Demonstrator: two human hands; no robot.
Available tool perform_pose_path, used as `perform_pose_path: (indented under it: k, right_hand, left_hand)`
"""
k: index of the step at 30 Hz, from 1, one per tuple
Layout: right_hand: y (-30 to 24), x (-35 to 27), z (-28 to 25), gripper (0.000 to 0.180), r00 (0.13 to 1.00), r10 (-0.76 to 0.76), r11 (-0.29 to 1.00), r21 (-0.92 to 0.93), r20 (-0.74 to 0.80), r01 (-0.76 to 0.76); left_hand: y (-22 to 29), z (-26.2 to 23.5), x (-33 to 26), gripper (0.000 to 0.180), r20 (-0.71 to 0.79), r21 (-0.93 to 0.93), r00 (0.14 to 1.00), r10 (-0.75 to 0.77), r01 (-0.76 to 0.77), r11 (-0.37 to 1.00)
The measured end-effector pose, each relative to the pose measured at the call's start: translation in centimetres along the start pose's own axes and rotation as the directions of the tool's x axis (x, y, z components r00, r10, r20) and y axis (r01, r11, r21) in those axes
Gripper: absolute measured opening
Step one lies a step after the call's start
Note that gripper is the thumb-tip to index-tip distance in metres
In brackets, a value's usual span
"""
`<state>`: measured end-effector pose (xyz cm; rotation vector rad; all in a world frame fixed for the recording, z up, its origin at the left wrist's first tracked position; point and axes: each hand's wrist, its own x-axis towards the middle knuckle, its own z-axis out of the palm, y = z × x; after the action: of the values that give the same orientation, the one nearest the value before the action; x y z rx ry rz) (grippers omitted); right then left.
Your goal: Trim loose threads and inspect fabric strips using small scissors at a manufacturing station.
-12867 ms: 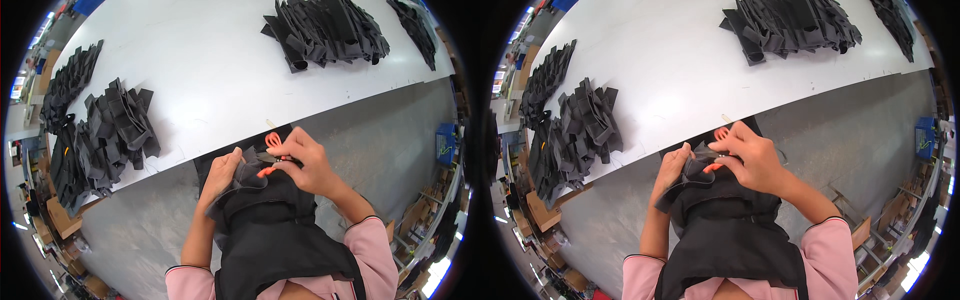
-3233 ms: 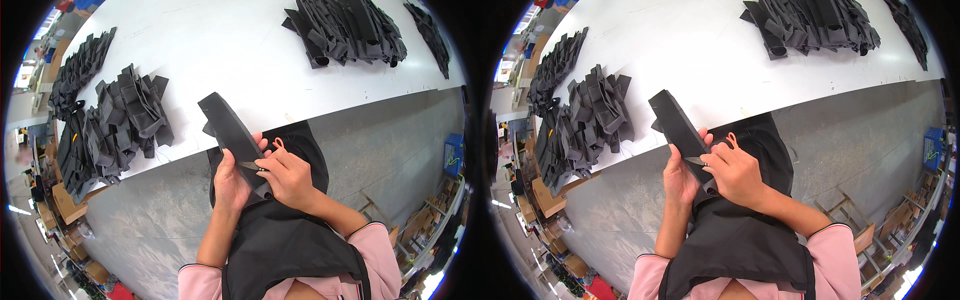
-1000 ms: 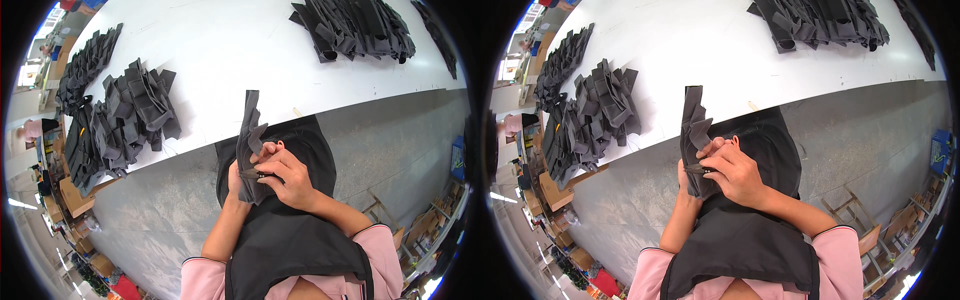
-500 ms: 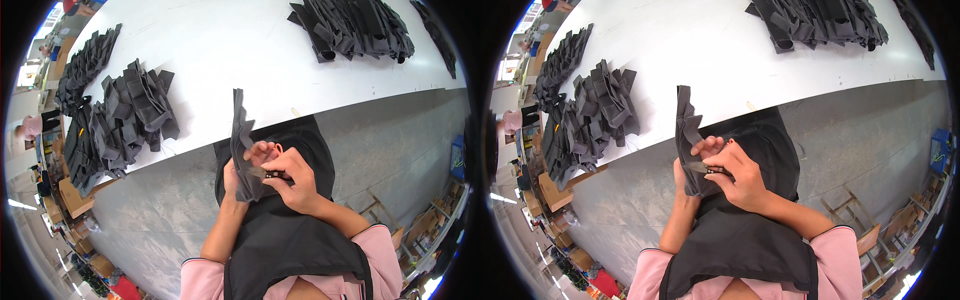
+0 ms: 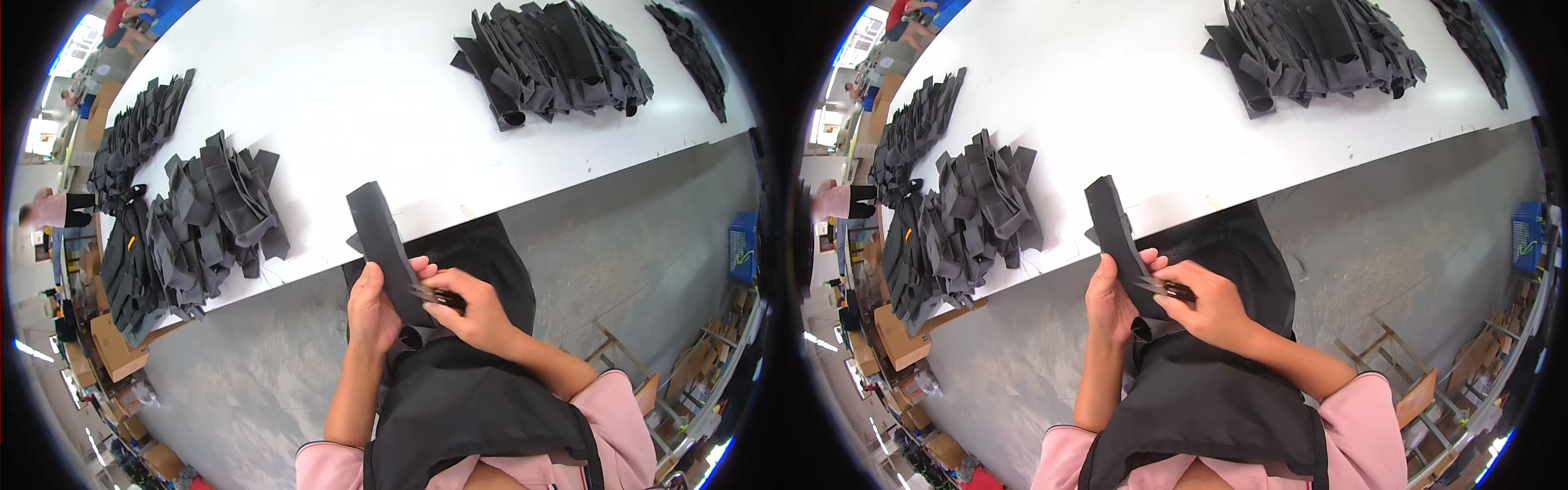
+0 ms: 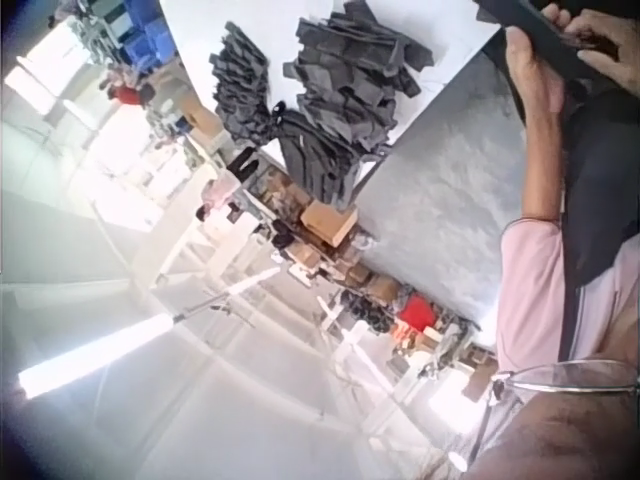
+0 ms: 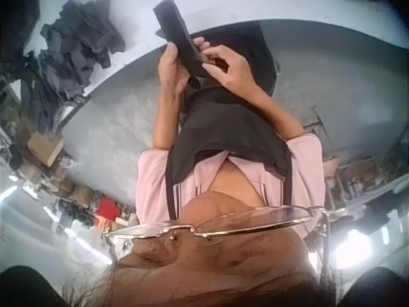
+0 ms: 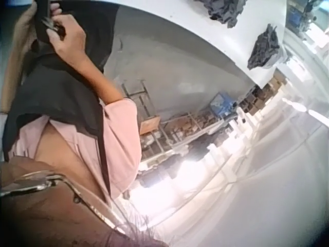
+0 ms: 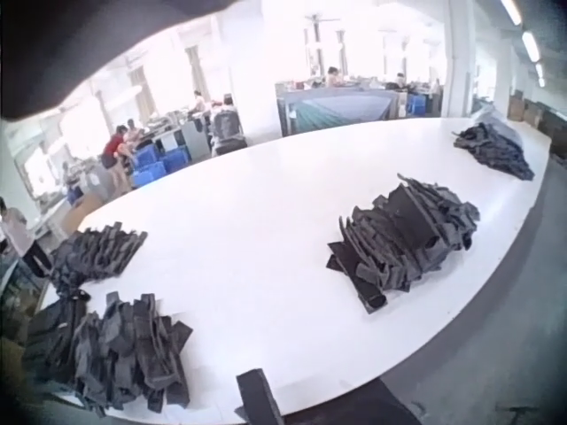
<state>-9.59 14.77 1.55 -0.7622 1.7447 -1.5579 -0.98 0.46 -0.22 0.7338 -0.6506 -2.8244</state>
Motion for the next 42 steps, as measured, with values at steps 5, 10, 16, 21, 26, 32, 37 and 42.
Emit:
perform_pose_path:
  k: [5, 10, 16, 21, 26, 32, 37, 42]
  right_hand:
    - [-1.3, 1.8, -2.7, 0.033, 0.891, -0.394, 0.807, -0.550, -0.228, 0.216]
    - [-1.5, 3.8, -3.0, 0.031, 0.880, -0.450, 0.716, -0.651, -0.153, 0.253]
    - [-0.8, 3.8, -2.9, 0.025, 0.892, -0.411, 0.749, -0.627, -0.185, 0.215]
    - [0.0, 3.6, -3.0, 0.023, 0.875, -0.450, 0.737, -0.628, -0.179, 0.250]
    - [-0.3, 3.1, -2.7, 0.020, 0.891, -0.347, 0.867, -0.463, -0.292, 0.186]
    - [0.0, 2.9, -2.9, 0.026, 0.929, -0.283, 0.903, -0.392, -0.237, 0.175]
    - [-0.9, 3.6, -2.6, 0.028, 0.948, -0.289, 0.886, -0.412, -0.136, 0.211]
    - [-0.8, 3.8, -2.1, 0.029, 0.940, -0.322, 0.862, -0.445, -0.109, 0.244]
  left_hand:
    - [0.5, 1.8, 0.0, 0.040, -0.087, 0.234, 0.992, 0.092, -0.070, 0.970]
    - [0.5, 2.8, -0.6, 0.039, -0.099, 0.327, 0.991, 0.093, -0.056, 0.943]
    - [0.5, 2.7, -0.8, 0.038, -0.106, 0.322, 0.993, 0.056, -0.019, 0.946]
    - [0.5, 2.2, -0.8, 0.036, -0.096, 0.317, 0.995, 0.040, -0.008, 0.948]
    - [0.4, 1.9, -0.9, 0.037, -0.086, 0.322, 0.995, 0.039, -0.009, 0.947]
    - [0.6, 2.5, -1.0, 0.037, -0.128, 0.381, 0.992, 0.018, 0.032, 0.924]
    - [0.2, 3.0, -1.1, 0.037, -0.126, 0.421, 0.992, 0.005, 0.049, 0.906]
    - [0.1, 2.9, -1.4, 0.038, -0.108, 0.445, 0.994, -0.020, 0.066, 0.893]
